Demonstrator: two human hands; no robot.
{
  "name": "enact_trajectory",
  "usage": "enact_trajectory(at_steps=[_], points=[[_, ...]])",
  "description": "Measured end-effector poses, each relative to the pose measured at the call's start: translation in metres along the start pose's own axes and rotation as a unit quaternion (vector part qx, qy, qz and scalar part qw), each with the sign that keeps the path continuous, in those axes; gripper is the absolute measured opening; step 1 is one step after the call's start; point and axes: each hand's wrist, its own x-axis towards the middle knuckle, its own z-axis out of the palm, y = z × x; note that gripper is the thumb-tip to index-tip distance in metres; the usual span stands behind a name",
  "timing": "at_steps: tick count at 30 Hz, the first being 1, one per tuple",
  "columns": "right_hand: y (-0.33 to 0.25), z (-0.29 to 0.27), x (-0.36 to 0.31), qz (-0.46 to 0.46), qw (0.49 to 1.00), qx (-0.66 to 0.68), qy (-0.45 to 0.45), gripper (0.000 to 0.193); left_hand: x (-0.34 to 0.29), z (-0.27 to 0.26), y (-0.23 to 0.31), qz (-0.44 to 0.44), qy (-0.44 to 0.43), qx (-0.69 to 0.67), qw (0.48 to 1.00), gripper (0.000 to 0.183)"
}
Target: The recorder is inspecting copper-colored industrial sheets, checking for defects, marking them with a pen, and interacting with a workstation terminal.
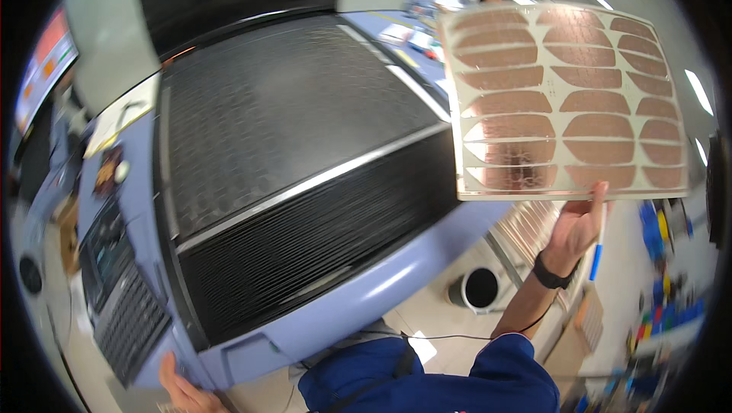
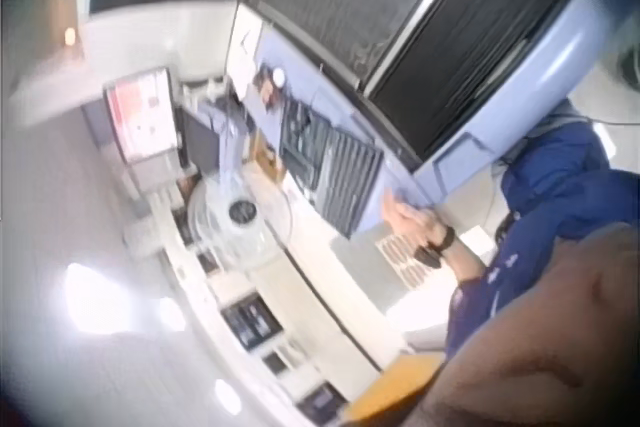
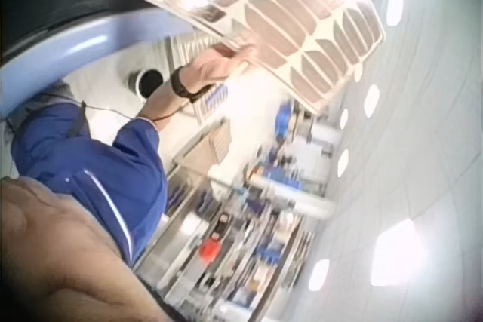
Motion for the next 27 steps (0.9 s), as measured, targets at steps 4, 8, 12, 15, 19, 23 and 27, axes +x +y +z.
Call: enact_trajectory(at_steps=[4,8,12,15,19,23,27], points=[[0.059,0.095,-0.005,-0.069,0.953,-0.270,-0.115,0.014,0.043,-0.006,0.012,-0.118,0.079,0.042,0.989,0.035],[0.179,0.142,-0.046,-0.211,0.852,-0.297,-0.378,0.045,0.056,0.005,-0.016,-0.127,0.121,0.102,0.979,0.029],[0.266,0.143,-0.111,0.252,0.747,-0.278,-0.549,0.040,0.055,0.009,-0.013,-0.168,0.111,0.092,0.975,0.022],[0.261,0.130,-0.162,-0.093,0.530,-0.351,-0.766,0.050,0.056,0.013,-0.009,-0.161,0.122,0.102,0.974,0.020],[0.210,0.141,-0.184,-0.042,0.487,-0.318,-0.813,0.062,0.058,0.012,-0.002,-0.160,0.143,0.096,0.972,0.019],[0.210,0.138,-0.180,-0.050,0.482,-0.305,-0.820,0.067,0.058,0.014,-0.002,-0.183,0.170,0.113,0.962,0.020],[0.222,0.141,-0.180,-0.055,0.502,-0.293,-0.812,0.068,0.055,0.013,-0.003,-0.172,0.178,0.142,0.958,0.019]])
